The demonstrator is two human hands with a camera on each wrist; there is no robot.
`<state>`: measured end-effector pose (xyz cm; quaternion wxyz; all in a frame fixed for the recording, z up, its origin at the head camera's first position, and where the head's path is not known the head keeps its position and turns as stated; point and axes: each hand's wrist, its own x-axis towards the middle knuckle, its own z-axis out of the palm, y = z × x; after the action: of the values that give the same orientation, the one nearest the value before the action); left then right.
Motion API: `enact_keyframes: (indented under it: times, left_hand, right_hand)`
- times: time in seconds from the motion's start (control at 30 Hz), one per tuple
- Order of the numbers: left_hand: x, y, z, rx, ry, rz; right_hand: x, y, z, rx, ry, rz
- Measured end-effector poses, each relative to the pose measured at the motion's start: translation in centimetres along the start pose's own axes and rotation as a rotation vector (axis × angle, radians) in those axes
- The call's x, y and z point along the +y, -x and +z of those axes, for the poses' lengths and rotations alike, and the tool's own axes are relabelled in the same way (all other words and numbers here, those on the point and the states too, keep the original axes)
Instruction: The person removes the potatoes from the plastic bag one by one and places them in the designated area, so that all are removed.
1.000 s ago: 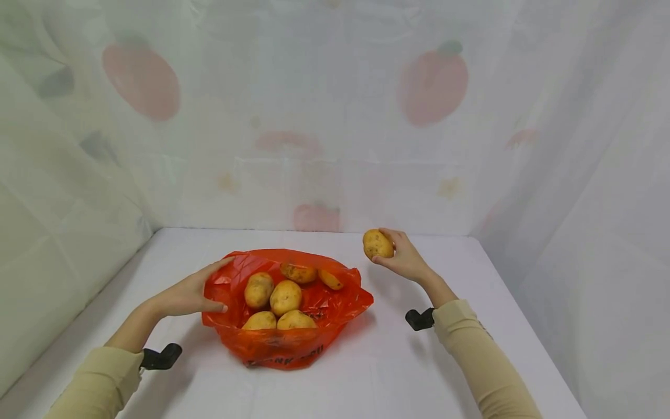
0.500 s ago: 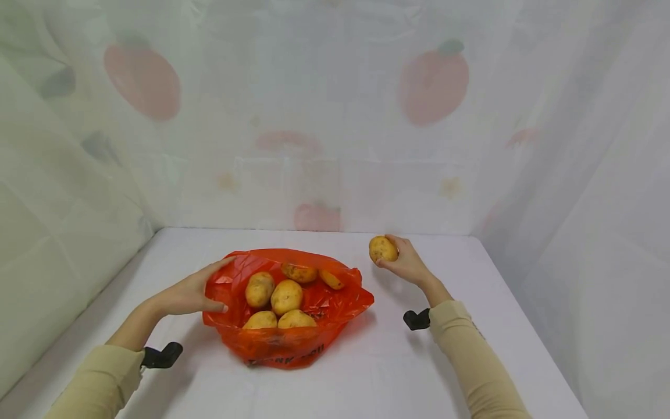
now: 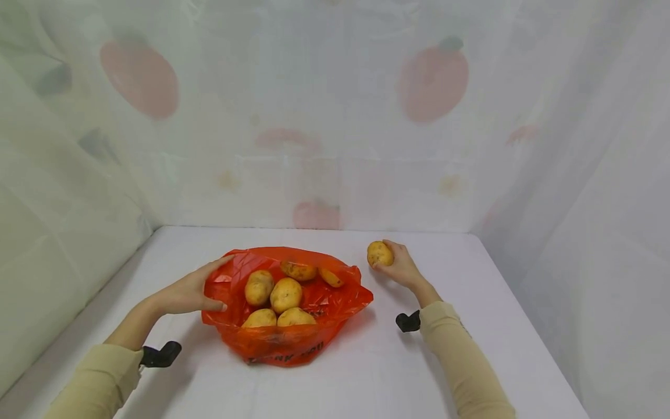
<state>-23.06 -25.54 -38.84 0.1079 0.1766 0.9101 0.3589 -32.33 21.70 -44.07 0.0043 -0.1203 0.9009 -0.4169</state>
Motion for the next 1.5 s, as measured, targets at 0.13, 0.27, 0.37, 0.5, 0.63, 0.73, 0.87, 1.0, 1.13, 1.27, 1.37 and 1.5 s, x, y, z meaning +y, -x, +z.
enact_keyframes:
  times: [0.13,0.27,0.37,0.5,0.63,0.73,0.87,1.0,1.13,1.27,1.37,1.5]
  left_hand:
    - [0.1,-0.1,-0.1,-0.001,0.008,0.001]
    - [0.2,0.0,-0.1,-0.009,0.009,0.013]
    - [0.4,0.1,-0.1,-0.015,0.012,0.013]
    - [0.7,0.1,-0.1,-0.010,0.008,0.000]
    - [0.8,0.1,-0.1,-0.008,0.007,-0.009]
    - [0.7,0.0,0.0,-0.009,0.006,-0.004]
    - [0.6,-0.2,0.1,-0.010,0.009,0.006]
    - [0.7,-0.2,0.1,-0.010,0.007,0.013]
    - [0.8,-0.3,0.2,-0.009,-0.009,0.013]
    - [0.8,-0.3,0.3,-0.010,-0.015,0.016]
    - [0.8,-0.3,0.3,-0.005,-0.024,0.018]
    - [0.8,-0.2,0.3,-0.003,-0.024,0.009]
  right_hand:
    - [0.1,-0.3,0.5,0.014,0.019,-0.006]
    - [0.2,-0.5,1.0,0.022,0.043,-0.010]
    - [0.3,-0.6,1.2,0.026,0.051,-0.010]
    - [0.5,-0.8,1.4,0.019,0.056,-0.006]
    - [0.7,-0.8,1.6,-0.001,0.070,0.004]
    - [0.7,-0.8,1.8,-0.015,0.082,0.013]
    - [0.4,-0.6,1.7,-0.043,0.091,0.015]
    - [0.2,-0.5,1.6,-0.069,0.105,0.008]
    - [0.2,-0.5,1.6,-0.073,0.113,0.004]
    - [0.3,-0.4,1.5,-0.073,0.118,0.005]
    - [0.4,-0.4,1.5,-0.069,0.125,-0.002]
    - [0.5,-0.3,1.3,-0.066,0.127,-0.001]
